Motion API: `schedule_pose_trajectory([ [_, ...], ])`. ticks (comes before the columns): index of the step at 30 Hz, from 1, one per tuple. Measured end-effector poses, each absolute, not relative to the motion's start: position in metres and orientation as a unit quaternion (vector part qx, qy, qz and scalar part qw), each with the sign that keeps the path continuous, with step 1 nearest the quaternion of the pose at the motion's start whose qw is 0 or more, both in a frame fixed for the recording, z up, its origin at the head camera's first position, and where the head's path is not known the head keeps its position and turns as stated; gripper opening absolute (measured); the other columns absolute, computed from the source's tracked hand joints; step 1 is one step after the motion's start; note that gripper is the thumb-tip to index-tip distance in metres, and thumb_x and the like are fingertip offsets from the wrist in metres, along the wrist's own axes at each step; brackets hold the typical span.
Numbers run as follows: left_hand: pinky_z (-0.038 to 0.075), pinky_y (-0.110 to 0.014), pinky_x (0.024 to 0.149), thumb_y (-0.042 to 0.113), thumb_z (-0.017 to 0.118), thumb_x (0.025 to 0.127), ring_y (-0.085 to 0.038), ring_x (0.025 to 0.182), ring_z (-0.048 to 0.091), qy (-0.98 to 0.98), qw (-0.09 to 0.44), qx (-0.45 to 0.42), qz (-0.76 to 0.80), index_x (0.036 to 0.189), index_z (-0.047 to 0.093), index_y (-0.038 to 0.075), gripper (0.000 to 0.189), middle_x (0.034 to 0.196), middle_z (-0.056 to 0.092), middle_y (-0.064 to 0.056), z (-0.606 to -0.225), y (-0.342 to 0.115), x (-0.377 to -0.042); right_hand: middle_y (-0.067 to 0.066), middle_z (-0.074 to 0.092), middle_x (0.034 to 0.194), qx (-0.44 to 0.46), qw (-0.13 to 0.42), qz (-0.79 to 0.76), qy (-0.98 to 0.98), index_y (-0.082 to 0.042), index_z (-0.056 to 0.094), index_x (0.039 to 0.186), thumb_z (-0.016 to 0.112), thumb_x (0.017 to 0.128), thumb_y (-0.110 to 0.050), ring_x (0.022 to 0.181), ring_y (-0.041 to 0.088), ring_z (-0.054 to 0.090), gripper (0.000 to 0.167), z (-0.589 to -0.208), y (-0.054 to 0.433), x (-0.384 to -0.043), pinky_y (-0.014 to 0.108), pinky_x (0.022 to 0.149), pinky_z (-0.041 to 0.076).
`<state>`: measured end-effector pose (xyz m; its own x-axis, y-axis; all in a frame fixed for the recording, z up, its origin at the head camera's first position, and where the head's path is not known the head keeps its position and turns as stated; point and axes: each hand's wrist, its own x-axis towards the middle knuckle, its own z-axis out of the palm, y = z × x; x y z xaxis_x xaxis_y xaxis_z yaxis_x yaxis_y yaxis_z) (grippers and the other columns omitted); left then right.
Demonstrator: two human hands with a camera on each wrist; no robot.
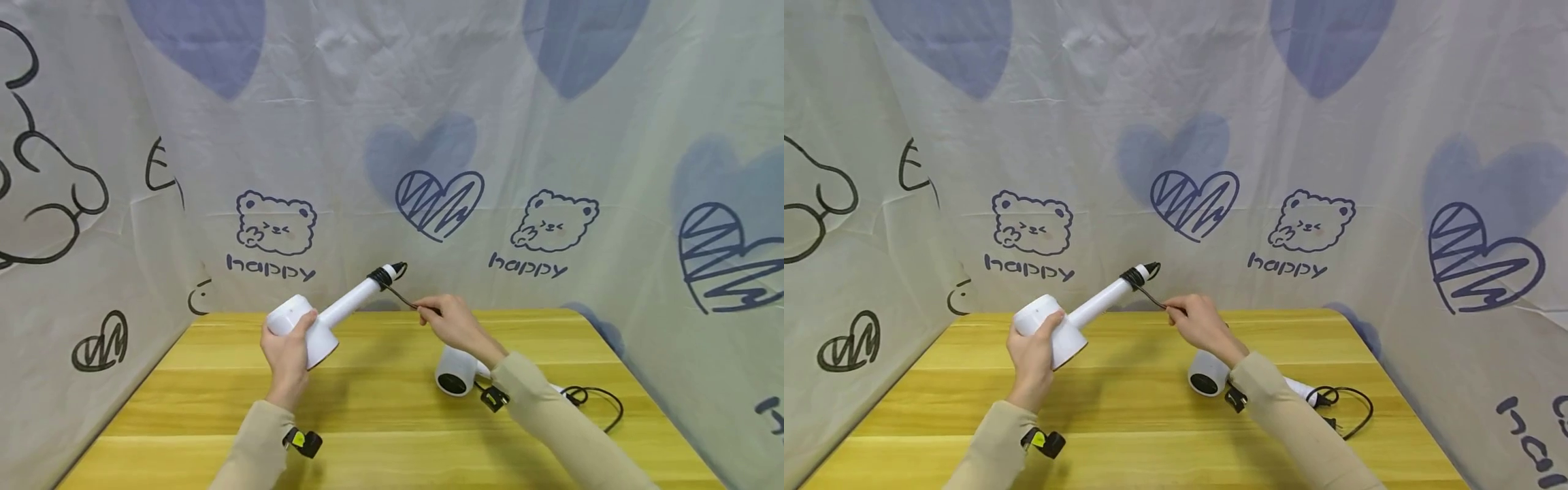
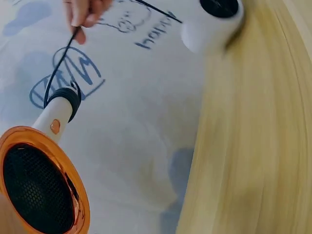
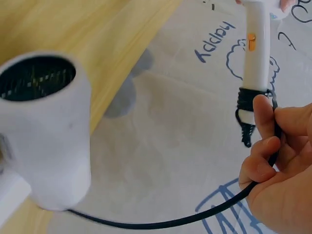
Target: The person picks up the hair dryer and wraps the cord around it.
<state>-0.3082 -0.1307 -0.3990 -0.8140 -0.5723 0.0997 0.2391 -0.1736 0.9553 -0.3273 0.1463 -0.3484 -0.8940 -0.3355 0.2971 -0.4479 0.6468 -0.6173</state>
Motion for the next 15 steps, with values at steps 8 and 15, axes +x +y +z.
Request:
schedule_pose_trajectory([
  [8,0.057,-0.024,0.078,0.029,0.076,0.083,-0.009,0.084,0.066,-0.456,0.146,0.186,-0.858,0.114,0.049,0.015,0.044,0.094,0.065,0.006,-0.394,-0.13,-0.307,0.005,0.073,0.087,0.251,0.085,0.362,-0.894,-0.01,0.072,0.117,0.054,0.1,-0.016,0.05,0.01,0.039,0.026,-0.344,0.153,-0.327,0.021,0.046,0.034],
  [15,0.05,-0.023,0.09,0.03,0.059,0.093,-0.012,0.099,0.057,-0.394,0.03,0.117,-0.911,0.12,0.042,0.018,0.034,0.112,0.055,0.003,-0.387,-0.128,-0.302,0.007,0.074,0.092,0.232,-0.026,0.432,-0.871,-0.006,0.07,0.12,0.052,0.101,-0.017,0.091,0.021,0.063,0.028,-0.344,0.177,-0.335,0.038,0.087,0.052],
])
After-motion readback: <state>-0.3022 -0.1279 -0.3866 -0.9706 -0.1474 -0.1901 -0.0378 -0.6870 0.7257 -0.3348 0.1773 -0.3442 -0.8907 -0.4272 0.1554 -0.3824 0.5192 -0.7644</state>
